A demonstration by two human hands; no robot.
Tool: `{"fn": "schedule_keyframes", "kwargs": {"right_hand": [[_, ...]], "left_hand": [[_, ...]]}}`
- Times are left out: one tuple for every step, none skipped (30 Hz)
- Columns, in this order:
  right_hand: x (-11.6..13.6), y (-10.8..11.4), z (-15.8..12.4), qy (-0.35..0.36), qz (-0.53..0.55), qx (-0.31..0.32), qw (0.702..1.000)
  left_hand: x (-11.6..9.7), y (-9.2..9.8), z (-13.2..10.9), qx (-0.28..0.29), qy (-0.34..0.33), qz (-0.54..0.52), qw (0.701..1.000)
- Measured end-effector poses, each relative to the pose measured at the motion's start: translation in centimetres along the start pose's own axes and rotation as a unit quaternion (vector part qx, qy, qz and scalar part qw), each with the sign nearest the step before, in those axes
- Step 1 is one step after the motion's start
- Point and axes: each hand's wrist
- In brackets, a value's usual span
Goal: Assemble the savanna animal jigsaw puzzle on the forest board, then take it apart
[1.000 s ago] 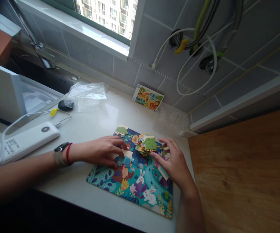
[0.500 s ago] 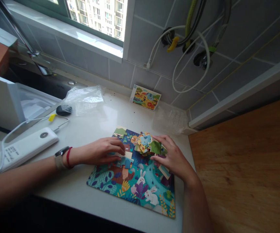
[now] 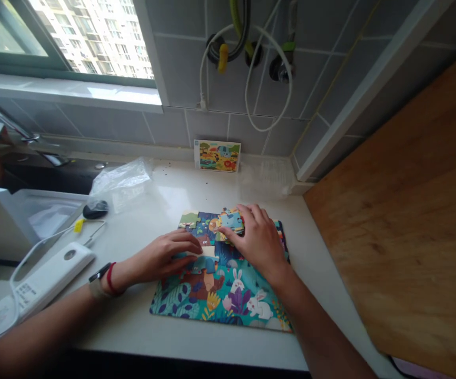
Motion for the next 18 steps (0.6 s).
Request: {"fn": "schedule_keyframes", "kwargs": {"right_hand": [[0.7, -0.6, -0.2, -0.005, -0.016, -0.007, 1.000], [1.1, -1.1, -0.4, -0.010, -0.028, -0.013, 0.999], [1.4, -1.4, -0.5, -0.014, -0.036, -0.018, 0.999], [1.4, -1.7, -0.6, -0.017, -0.039, -0.024, 0.999], [1.3, -1.8, -0.6, -0.017, -0.039, -0.033, 0.999], [1.1, -1.8, -0.6, -0.016, -0.038, -0.042, 0.998], [0.9, -1.8, -0.6, -0.014, -0.036, -0.050, 0.998], [0.7, -1.7, -0.6, -0.010, -0.034, -0.056, 0.998], [0.5, -1.6, -0.6, -0.006, -0.032, -0.059, 0.998], [0.3, -1.5, -0.6, -0.004, -0.031, -0.059, 0.998], [0.1, -1.4, -0.5, -0.005, -0.030, -0.056, 0.998], [-0.1, -1.2, -0.5, -0.006, -0.029, -0.052, 0.998], [-0.3, -1.1, -0.4, -0.005, -0.027, -0.045, 0.999], [-0.5, -1.1, -0.3, -0.001, -0.024, -0.035, 0.999], [-0.7, -1.0, -0.3, 0.008, -0.018, -0.024, 1.000], [-0.9, -1.0, -0.2, 0.019, -0.011, -0.017, 1.000], [-1.0, -0.9, -0.2, 0.032, -0.004, -0.012, 0.999], [-1.0, -0.9, -0.1, 0.042, 0.001, -0.013, 0.999]], "left_hand": [[-0.1, 0.0, 0.1, -0.001, 0.001, -0.001, 1.000], [-0.1, 0.1, 0.1, -0.003, 0.002, -0.005, 1.000], [-0.1, 0.1, 0.2, -0.005, 0.003, -0.011, 1.000], [-0.1, 0.2, 0.2, -0.007, 0.006, -0.020, 1.000], [-0.1, 0.2, 0.1, -0.009, 0.010, -0.029, 1.000], [-0.1, 0.3, 0.1, -0.010, 0.014, -0.037, 0.999], [-0.1, 0.3, 0.0, -0.009, 0.018, -0.043, 0.999], [-0.1, 0.4, 0.0, -0.008, 0.021, -0.047, 0.999], [0.0, 0.4, -0.1, -0.004, 0.022, -0.048, 0.999], [0.0, 0.5, -0.1, -0.001, 0.022, -0.047, 0.999], [0.0, 0.5, -0.1, 0.001, 0.022, -0.045, 0.999], [0.0, 0.5, -0.1, 0.003, 0.023, -0.040, 0.999], [-0.1, 0.5, -0.1, 0.003, 0.024, -0.033, 0.999], [-0.1, 0.4, 0.0, 0.003, 0.026, -0.026, 0.999], [-0.2, 0.4, 0.0, 0.003, 0.026, -0.019, 0.999], [-0.2, 0.4, 0.1, 0.003, 0.026, -0.013, 1.000], [-0.3, 0.4, 0.1, 0.004, 0.025, -0.008, 1.000], [-0.3, 0.3, 0.2, 0.004, 0.024, -0.004, 1.000]]}}
Point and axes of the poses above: each hand's wrist, its own z-axis towards the middle knuckle, its own y-axis out of the back of the hand, x = y × z, and after that the axes turned 11 degrees about -y, right-handed
